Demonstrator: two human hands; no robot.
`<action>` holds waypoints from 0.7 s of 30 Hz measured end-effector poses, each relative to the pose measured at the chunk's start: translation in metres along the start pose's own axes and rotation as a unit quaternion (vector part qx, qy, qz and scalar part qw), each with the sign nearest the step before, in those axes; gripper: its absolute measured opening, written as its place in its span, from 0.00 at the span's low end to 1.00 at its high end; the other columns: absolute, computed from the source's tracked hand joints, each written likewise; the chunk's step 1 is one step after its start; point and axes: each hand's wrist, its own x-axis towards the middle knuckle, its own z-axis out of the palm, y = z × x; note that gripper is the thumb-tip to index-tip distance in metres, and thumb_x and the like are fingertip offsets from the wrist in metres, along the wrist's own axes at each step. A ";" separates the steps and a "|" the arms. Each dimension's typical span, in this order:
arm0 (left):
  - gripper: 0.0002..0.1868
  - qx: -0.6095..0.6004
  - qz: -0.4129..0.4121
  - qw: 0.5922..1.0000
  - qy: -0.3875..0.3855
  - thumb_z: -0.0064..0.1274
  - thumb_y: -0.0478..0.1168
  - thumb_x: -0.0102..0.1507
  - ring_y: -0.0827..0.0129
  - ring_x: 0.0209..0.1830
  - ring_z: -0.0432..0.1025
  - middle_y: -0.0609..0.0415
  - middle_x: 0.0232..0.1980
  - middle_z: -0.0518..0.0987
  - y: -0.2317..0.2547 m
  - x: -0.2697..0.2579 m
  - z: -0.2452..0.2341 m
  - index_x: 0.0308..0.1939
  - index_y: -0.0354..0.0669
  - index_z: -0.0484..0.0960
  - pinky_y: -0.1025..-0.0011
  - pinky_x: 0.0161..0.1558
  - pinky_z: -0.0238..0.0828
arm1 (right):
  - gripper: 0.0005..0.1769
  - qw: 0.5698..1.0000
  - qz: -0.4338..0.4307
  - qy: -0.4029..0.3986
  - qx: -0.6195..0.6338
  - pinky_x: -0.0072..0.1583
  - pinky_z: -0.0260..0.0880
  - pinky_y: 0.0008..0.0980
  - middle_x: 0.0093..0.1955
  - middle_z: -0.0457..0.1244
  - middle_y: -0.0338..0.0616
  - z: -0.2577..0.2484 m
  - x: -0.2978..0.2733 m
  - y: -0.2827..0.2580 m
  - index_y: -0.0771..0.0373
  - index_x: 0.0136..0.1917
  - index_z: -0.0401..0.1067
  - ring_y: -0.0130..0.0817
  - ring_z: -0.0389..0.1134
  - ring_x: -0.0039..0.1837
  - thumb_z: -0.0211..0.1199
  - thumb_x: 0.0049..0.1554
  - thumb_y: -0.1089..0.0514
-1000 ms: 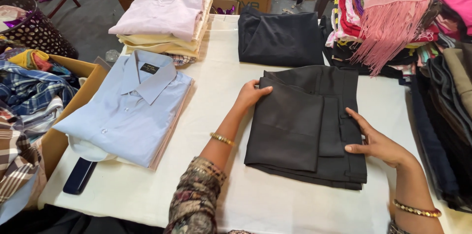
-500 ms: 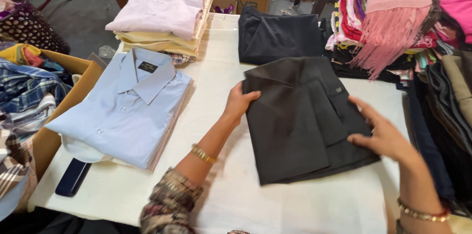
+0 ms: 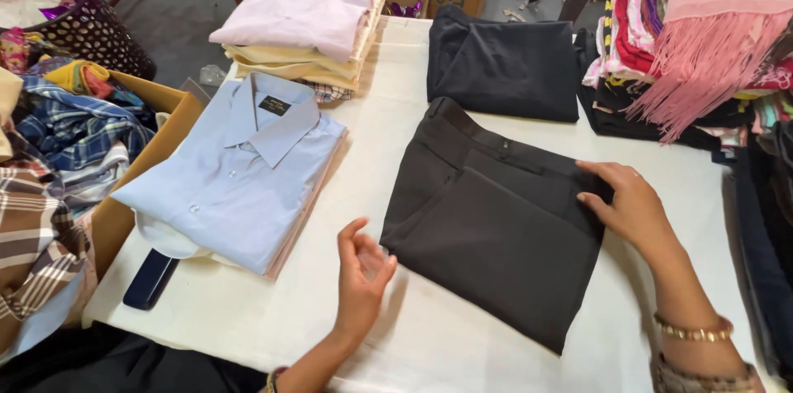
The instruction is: Folding a blue shirt, black trousers, and a plaid shirt on a table in a workshop.
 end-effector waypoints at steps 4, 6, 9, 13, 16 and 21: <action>0.08 0.294 0.356 0.875 -0.147 0.57 0.35 0.60 0.55 0.52 0.71 0.51 0.48 0.79 0.053 0.030 0.024 0.44 0.43 0.81 0.62 0.56 0.67 | 0.26 0.994 0.030 0.082 -0.059 0.65 0.68 0.41 0.61 0.69 0.47 -0.001 -0.034 -0.024 0.53 0.65 0.75 0.47 0.67 0.65 0.70 0.52 0.55; 0.08 0.311 0.376 0.850 -0.196 0.57 0.36 0.62 0.55 0.55 0.71 0.52 0.50 0.79 0.047 0.066 0.049 0.45 0.43 0.81 0.61 0.59 0.67 | 0.27 0.994 0.095 0.039 0.038 0.62 0.71 0.40 0.58 0.71 0.45 0.006 -0.040 -0.029 0.52 0.66 0.74 0.43 0.71 0.61 0.70 0.52 0.52; 0.10 0.360 0.435 0.789 -0.241 0.57 0.40 0.62 0.55 0.59 0.70 0.54 0.52 0.80 0.025 0.123 0.087 0.47 0.45 0.81 0.60 0.61 0.65 | 0.31 0.982 0.140 -0.032 0.122 0.57 0.73 0.38 0.56 0.72 0.45 0.017 -0.048 -0.031 0.51 0.66 0.74 0.39 0.74 0.57 0.72 0.49 0.49; 0.14 0.451 0.422 0.735 -0.280 0.59 0.45 0.59 0.57 0.58 0.70 0.59 0.48 0.82 -0.021 0.182 0.119 0.48 0.51 0.85 0.55 0.58 0.60 | 0.34 0.991 0.074 -0.027 0.106 0.58 0.70 0.37 0.56 0.71 0.48 0.026 -0.053 -0.028 0.54 0.64 0.74 0.41 0.72 0.59 0.77 0.45 0.49; 0.17 0.522 0.335 0.729 -0.290 0.63 0.54 0.58 0.58 0.55 0.70 0.59 0.44 0.81 -0.002 0.174 0.119 0.45 0.52 0.86 0.58 0.57 0.61 | 0.34 0.962 0.207 -0.065 0.163 0.57 0.72 0.36 0.53 0.73 0.44 0.020 -0.052 -0.034 0.49 0.67 0.74 0.38 0.74 0.54 0.75 0.47 0.49; 0.17 0.452 0.322 0.778 -0.296 0.66 0.54 0.54 0.61 0.50 0.73 0.59 0.40 0.80 -0.010 0.175 0.101 0.36 0.47 0.84 0.61 0.52 0.65 | 0.30 0.966 0.183 -0.065 0.172 0.55 0.72 0.34 0.50 0.74 0.40 0.026 -0.051 -0.034 0.51 0.63 0.75 0.33 0.74 0.51 0.75 0.46 0.51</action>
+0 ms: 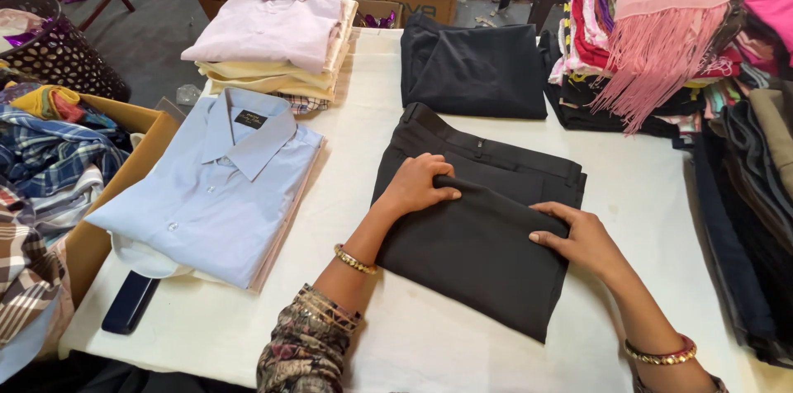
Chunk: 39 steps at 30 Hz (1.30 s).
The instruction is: Folding a blue shirt, black trousers, and a plaid shirt on a table in a workshop.
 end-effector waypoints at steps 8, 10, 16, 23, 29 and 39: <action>0.18 -0.149 0.121 0.980 -0.055 0.72 0.48 0.52 0.62 0.47 0.71 0.57 0.42 0.75 0.010 -0.022 -0.021 0.34 0.44 0.80 0.66 0.49 0.69 | 0.17 0.991 0.003 0.113 0.077 0.53 0.72 0.33 0.46 0.74 0.41 0.008 0.017 0.021 0.54 0.58 0.80 0.27 0.72 0.47 0.70 0.55 0.52; 0.17 -0.126 0.187 0.971 -0.075 0.72 0.49 0.50 0.63 0.48 0.72 0.61 0.42 0.76 0.020 -0.030 -0.027 0.33 0.47 0.82 0.66 0.50 0.67 | 0.18 0.987 0.004 0.143 0.077 0.53 0.72 0.30 0.48 0.74 0.38 0.009 0.026 0.023 0.55 0.59 0.79 0.25 0.71 0.47 0.69 0.56 0.53; 0.14 -0.113 0.187 0.970 -0.107 0.71 0.46 0.52 0.66 0.48 0.71 0.64 0.43 0.78 0.046 -0.055 -0.043 0.32 0.46 0.82 0.64 0.50 0.63 | 0.36 0.994 -0.002 0.108 -0.005 0.53 0.71 0.30 0.50 0.69 0.47 0.013 0.057 0.001 0.54 0.68 0.71 0.31 0.71 0.46 0.77 0.47 0.54; 0.13 -0.167 0.174 0.965 -0.100 0.69 0.44 0.53 0.64 0.45 0.72 0.60 0.40 0.79 0.043 -0.066 -0.042 0.34 0.44 0.81 0.65 0.49 0.68 | 0.37 0.991 -0.016 0.036 0.130 0.48 0.73 0.25 0.49 0.70 0.35 0.016 0.067 -0.012 0.51 0.68 0.72 0.22 0.71 0.46 0.73 0.45 0.63; 0.14 -0.258 0.138 0.956 -0.002 0.67 0.40 0.59 0.61 0.44 0.74 0.54 0.40 0.78 0.040 -0.056 -0.039 0.39 0.39 0.78 0.66 0.47 0.71 | 0.37 0.984 -0.044 0.165 0.057 0.43 0.59 0.28 0.37 0.59 0.55 -0.014 0.080 -0.033 0.58 0.73 0.72 0.33 0.56 0.39 0.76 0.51 0.70; 0.27 -0.065 0.049 0.981 0.178 0.61 0.44 0.59 0.57 0.62 0.68 0.53 0.60 0.74 0.055 -0.028 -0.016 0.63 0.49 0.75 0.57 0.64 0.63 | 0.32 0.925 -0.231 0.254 0.163 0.56 0.70 0.23 0.56 0.70 0.43 -0.085 0.163 -0.062 0.66 0.69 0.66 0.26 0.72 0.57 0.70 0.53 0.77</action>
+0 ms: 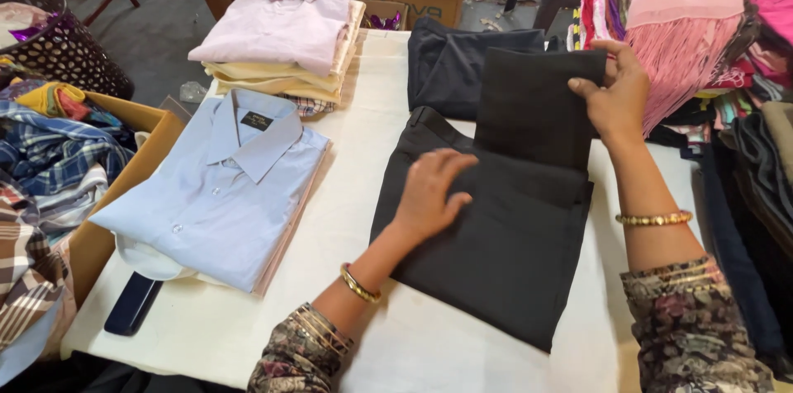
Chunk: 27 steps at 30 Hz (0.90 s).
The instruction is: Folding a blue shirt, black trousers, and a plaid shirt on a table in a workshop.
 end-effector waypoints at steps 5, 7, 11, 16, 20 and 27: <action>0.34 0.134 0.118 0.976 -0.126 0.55 0.62 0.61 0.51 0.80 0.54 0.52 0.75 0.67 -0.005 -0.026 0.049 0.69 0.58 0.74 0.37 0.75 0.37 | 0.30 0.998 0.044 0.013 0.040 0.57 0.74 0.25 0.55 0.71 0.41 0.003 0.021 0.008 0.64 0.67 0.67 0.25 0.73 0.56 0.67 0.53 0.78; 0.38 0.148 0.095 0.966 -0.189 0.50 0.67 0.62 0.48 0.80 0.46 0.49 0.78 0.61 -0.011 -0.037 0.066 0.72 0.59 0.70 0.34 0.73 0.33 | 0.20 0.995 0.024 -0.008 0.094 0.60 0.74 0.25 0.55 0.71 0.41 0.005 0.021 0.022 0.68 0.59 0.69 0.26 0.73 0.57 0.67 0.57 0.79; 0.37 0.140 0.091 0.970 -0.176 0.52 0.66 0.62 0.47 0.79 0.48 0.48 0.77 0.62 -0.014 -0.033 0.069 0.72 0.58 0.72 0.33 0.71 0.35 | 0.20 0.994 0.015 0.000 0.107 0.59 0.73 0.24 0.53 0.70 0.40 0.004 0.005 -0.017 0.67 0.57 0.69 0.24 0.72 0.56 0.67 0.56 0.79; 0.23 0.005 -0.060 0.997 0.054 0.63 0.43 0.57 0.52 0.70 0.67 0.51 0.63 0.76 -0.016 0.005 0.048 0.56 0.49 0.80 0.53 0.74 0.65 | 0.22 0.988 -0.021 -0.030 0.152 0.62 0.72 0.22 0.58 0.69 0.40 -0.005 -0.006 -0.062 0.66 0.63 0.70 0.23 0.71 0.60 0.65 0.58 0.79; 0.23 -0.058 -0.167 0.974 0.142 0.66 0.37 0.59 0.55 0.63 0.71 0.49 0.57 0.77 -0.073 0.035 0.063 0.56 0.44 0.77 0.61 0.67 0.69 | 0.23 0.984 -0.046 -0.036 0.170 0.65 0.72 0.22 0.60 0.69 0.39 -0.014 -0.010 -0.076 0.66 0.65 0.68 0.23 0.71 0.62 0.64 0.60 0.80; 0.62 -0.266 -0.243 0.928 -0.094 0.74 0.38 0.49 0.57 0.69 0.63 0.45 0.69 0.69 -0.115 0.053 0.079 0.78 0.45 0.48 0.65 0.67 0.59 | 0.20 0.985 -0.109 0.025 0.131 0.53 0.66 0.16 0.49 0.69 0.39 -0.031 -0.013 -0.127 0.69 0.69 0.66 0.21 0.70 0.51 0.61 0.67 0.80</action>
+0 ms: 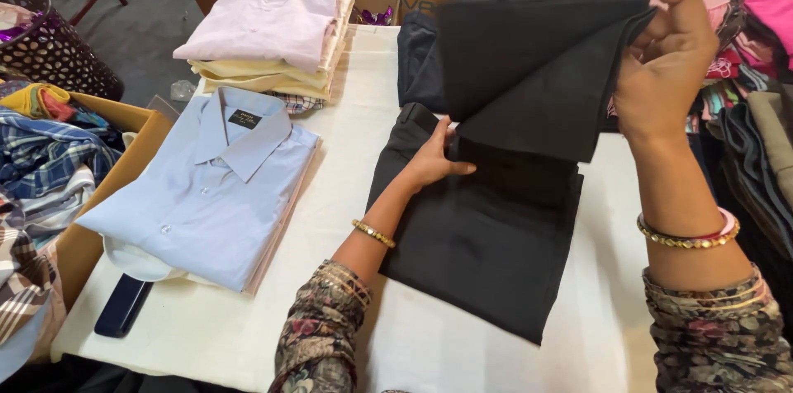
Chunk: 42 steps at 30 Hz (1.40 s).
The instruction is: Folding a blue shirt, black trousers, and a plaid shirt on a table in a workshop.
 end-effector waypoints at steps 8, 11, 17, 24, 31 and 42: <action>0.46 0.015 -0.019 0.994 -0.105 0.74 0.38 0.48 0.58 0.67 0.71 0.45 0.66 0.79 0.022 0.005 0.002 0.69 0.35 0.72 0.65 0.67 0.67 | 0.16 0.998 -0.049 0.031 -0.003 0.53 0.69 0.21 0.48 0.69 0.44 -0.009 0.045 0.001 0.69 0.67 0.63 0.28 0.73 0.50 0.56 0.68 0.77; 0.45 0.039 -0.026 0.993 -0.106 0.73 0.38 0.48 0.62 0.66 0.68 0.49 0.64 0.77 0.031 -0.011 0.000 0.68 0.38 0.69 0.67 0.65 0.63 | 0.18 0.992 -0.025 0.101 -0.072 0.49 0.70 0.24 0.48 0.65 0.49 -0.032 0.064 0.090 0.69 0.64 0.64 0.28 0.68 0.47 0.62 0.63 0.77; 0.35 0.094 -0.100 0.977 -0.163 0.75 0.45 0.56 0.65 0.60 0.73 0.46 0.57 0.80 0.051 -0.053 -0.012 0.58 0.31 0.74 0.69 0.62 0.67 | 0.55 0.904 0.146 -0.012 -0.402 0.55 0.70 0.48 0.53 0.68 0.61 -0.027 -0.016 0.213 0.60 0.76 0.55 0.56 0.70 0.55 0.84 0.43 0.64; 0.17 -0.165 -0.074 0.974 -0.140 0.62 0.48 0.63 0.78 0.39 0.78 0.58 0.40 0.86 0.064 -0.058 -0.011 0.43 0.35 0.86 0.75 0.45 0.75 | 0.54 0.929 0.347 -0.038 -0.122 0.42 0.75 0.34 0.46 0.69 0.51 -0.037 -0.127 0.171 0.51 0.84 0.35 0.34 0.72 0.42 0.68 0.57 0.58; 0.15 -0.144 -0.004 0.978 -0.153 0.62 0.46 0.65 0.80 0.39 0.75 0.60 0.39 0.84 0.059 -0.044 -0.008 0.43 0.35 0.87 0.75 0.44 0.74 | 0.49 0.842 0.521 -0.134 -0.029 0.42 0.62 0.28 0.45 0.67 0.45 -0.053 -0.192 0.120 0.43 0.88 0.46 0.29 0.61 0.41 0.56 0.59 0.31; 0.14 -0.114 0.049 0.983 -0.133 0.59 0.44 0.67 0.83 0.41 0.75 0.63 0.41 0.85 0.081 -0.069 -0.020 0.47 0.35 0.86 0.77 0.46 0.74 | 0.52 0.866 0.475 -0.159 0.003 0.49 0.62 0.32 0.66 0.63 0.33 -0.022 -0.200 0.057 0.41 0.85 0.41 0.24 0.61 0.54 0.56 0.53 0.31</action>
